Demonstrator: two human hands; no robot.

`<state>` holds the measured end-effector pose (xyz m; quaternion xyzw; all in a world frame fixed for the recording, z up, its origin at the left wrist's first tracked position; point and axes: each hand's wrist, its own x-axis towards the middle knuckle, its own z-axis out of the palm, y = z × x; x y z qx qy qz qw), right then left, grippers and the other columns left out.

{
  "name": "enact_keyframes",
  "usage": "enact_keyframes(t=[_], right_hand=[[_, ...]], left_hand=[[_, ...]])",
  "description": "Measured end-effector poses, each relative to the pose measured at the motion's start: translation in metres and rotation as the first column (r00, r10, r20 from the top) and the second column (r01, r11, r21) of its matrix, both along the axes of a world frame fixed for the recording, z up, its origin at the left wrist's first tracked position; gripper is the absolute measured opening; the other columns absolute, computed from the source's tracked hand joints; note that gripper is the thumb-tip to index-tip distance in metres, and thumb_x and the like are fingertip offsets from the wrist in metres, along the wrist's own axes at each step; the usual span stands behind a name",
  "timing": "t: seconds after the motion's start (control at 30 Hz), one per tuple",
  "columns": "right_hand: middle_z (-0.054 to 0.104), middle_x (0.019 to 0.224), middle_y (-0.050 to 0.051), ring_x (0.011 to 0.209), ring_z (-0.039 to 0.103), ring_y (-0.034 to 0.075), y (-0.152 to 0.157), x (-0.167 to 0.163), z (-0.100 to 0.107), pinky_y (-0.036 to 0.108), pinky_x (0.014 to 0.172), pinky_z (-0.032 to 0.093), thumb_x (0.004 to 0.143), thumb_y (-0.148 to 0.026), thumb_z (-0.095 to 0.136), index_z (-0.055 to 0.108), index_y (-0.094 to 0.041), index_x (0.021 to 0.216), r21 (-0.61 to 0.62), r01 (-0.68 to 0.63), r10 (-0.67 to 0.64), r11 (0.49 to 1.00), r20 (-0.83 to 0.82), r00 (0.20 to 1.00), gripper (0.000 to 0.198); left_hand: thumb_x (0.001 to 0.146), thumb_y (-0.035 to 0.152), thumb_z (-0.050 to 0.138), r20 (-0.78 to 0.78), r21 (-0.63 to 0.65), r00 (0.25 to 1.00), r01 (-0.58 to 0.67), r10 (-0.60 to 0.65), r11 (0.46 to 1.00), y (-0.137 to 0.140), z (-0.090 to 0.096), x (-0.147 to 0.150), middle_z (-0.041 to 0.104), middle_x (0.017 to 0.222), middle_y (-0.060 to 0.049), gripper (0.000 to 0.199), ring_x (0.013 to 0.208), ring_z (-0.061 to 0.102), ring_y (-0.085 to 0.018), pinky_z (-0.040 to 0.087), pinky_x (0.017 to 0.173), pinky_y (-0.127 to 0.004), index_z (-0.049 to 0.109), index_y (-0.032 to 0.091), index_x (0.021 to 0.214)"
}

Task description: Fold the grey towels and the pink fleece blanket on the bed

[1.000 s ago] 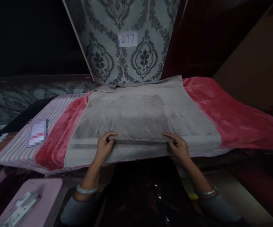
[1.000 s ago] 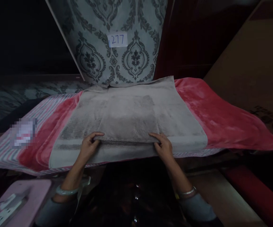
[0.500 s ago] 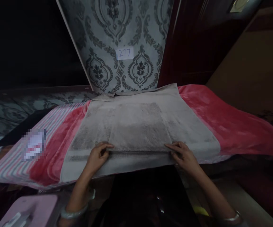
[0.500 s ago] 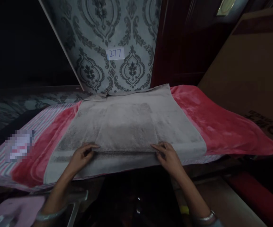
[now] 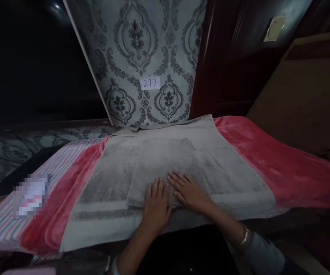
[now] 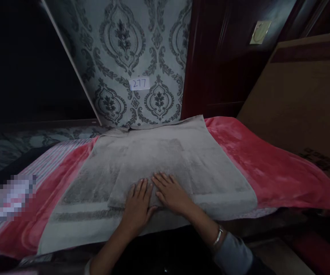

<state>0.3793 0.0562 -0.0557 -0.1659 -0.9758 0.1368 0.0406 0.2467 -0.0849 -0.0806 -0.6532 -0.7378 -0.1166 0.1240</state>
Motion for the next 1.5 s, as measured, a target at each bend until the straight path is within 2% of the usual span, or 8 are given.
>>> enact_keyframes(t=[0.27,0.53,0.77,1.03,1.23,1.33,1.4,1.5], right_hand=[[0.022,0.165,0.006,0.153,0.009,0.026,0.022,-0.030,0.026,0.057,0.122,0.015,0.104,-0.037,0.037,0.032,-0.024,0.158,0.005,-0.024,0.024,1.000,-0.059,0.998,0.056],[0.018,0.166,0.004,0.153,0.009,0.026,0.064,-0.069,0.017,0.057,0.122,0.008,0.105,-0.049,0.037,0.028,-0.028,0.159,0.006,-0.184,0.184,0.983,0.024,0.983,0.059],[0.015,0.166,0.006,0.152,0.012,0.032,0.134,-0.129,0.026,0.061,0.119,0.016,0.104,-0.056,0.032,0.027,-0.030,0.159,0.048,0.020,-0.022,0.999,0.054,0.998,0.061],[0.023,0.164,0.008,0.151,0.020,0.030,0.183,-0.155,0.013,0.056,0.119,0.021,0.105,-0.051,0.025,0.027,-0.030,0.160,0.055,0.111,-0.115,0.992,0.080,0.990,0.058],[0.023,0.165,0.006,0.151,0.021,0.028,0.184,-0.154,0.016,0.053,0.119,0.023,0.105,-0.050,0.024,0.026,-0.030,0.160,0.066,0.136,-0.141,0.988,0.076,0.987,0.058],[0.018,0.166,0.010,0.151,0.015,0.034,0.165,-0.154,0.027,0.061,0.118,0.020,0.105,-0.048,0.028,0.026,-0.027,0.160,0.094,0.159,-0.166,0.983,0.074,0.983,0.059],[0.013,0.167,0.008,0.152,0.008,0.036,0.142,-0.156,0.033,0.065,0.117,0.015,0.104,-0.050,0.033,0.027,-0.029,0.160,0.120,0.065,-0.071,0.991,0.044,0.996,0.059],[0.015,0.167,0.003,0.153,0.006,0.032,0.106,-0.161,0.033,0.063,0.119,0.010,0.103,-0.057,0.037,0.029,-0.036,0.158,0.102,-0.243,0.241,0.965,0.031,0.970,0.060]], left_hand=[[0.087,0.043,0.067,-0.153,0.153,0.988,0.031,-0.008,0.988,-0.002,-0.003,-0.003,0.044,0.153,-0.022,0.069,0.141,0.042,-0.038,0.040,0.108,-0.057,0.046,0.020,0.148],[0.067,0.056,0.083,-0.121,0.376,0.992,0.068,-0.024,0.924,0.003,-0.029,-0.007,0.055,0.145,-0.010,0.063,0.134,0.048,-0.037,0.038,0.106,-0.055,0.065,0.036,0.125],[0.060,0.064,0.084,-0.148,0.408,0.988,0.105,-0.047,0.907,0.005,-0.041,-0.011,0.059,0.143,-0.005,0.068,0.136,0.045,-0.037,0.025,0.115,-0.054,0.067,0.039,0.121],[0.069,0.063,0.077,-0.194,0.592,0.970,0.233,-0.144,0.772,0.015,-0.061,-0.018,0.070,0.127,-0.006,0.045,0.149,0.029,-0.036,0.017,0.122,-0.055,0.073,0.033,0.103],[0.077,0.053,0.074,-0.198,0.647,0.967,0.252,-0.161,0.719,0.016,-0.051,-0.016,0.072,0.122,-0.006,0.032,0.148,0.031,-0.035,0.019,0.122,-0.055,0.074,0.030,0.099],[0.076,0.057,0.075,-0.232,0.613,0.960,0.271,-0.159,0.743,0.013,-0.042,-0.018,0.072,0.122,-0.006,0.037,0.147,0.035,-0.035,0.018,0.123,-0.054,0.074,0.030,0.102],[0.076,0.059,0.074,-0.253,0.587,0.956,0.274,-0.149,0.762,0.011,-0.038,-0.018,0.071,0.125,-0.005,0.039,0.143,0.041,-0.032,0.018,0.123,-0.053,0.073,0.031,0.104],[0.080,0.051,0.074,-0.259,0.628,0.956,0.274,-0.137,0.729,0.011,-0.042,-0.014,0.071,0.126,-0.003,0.029,0.135,0.052,-0.028,0.023,0.122,-0.050,0.074,0.033,0.103]])
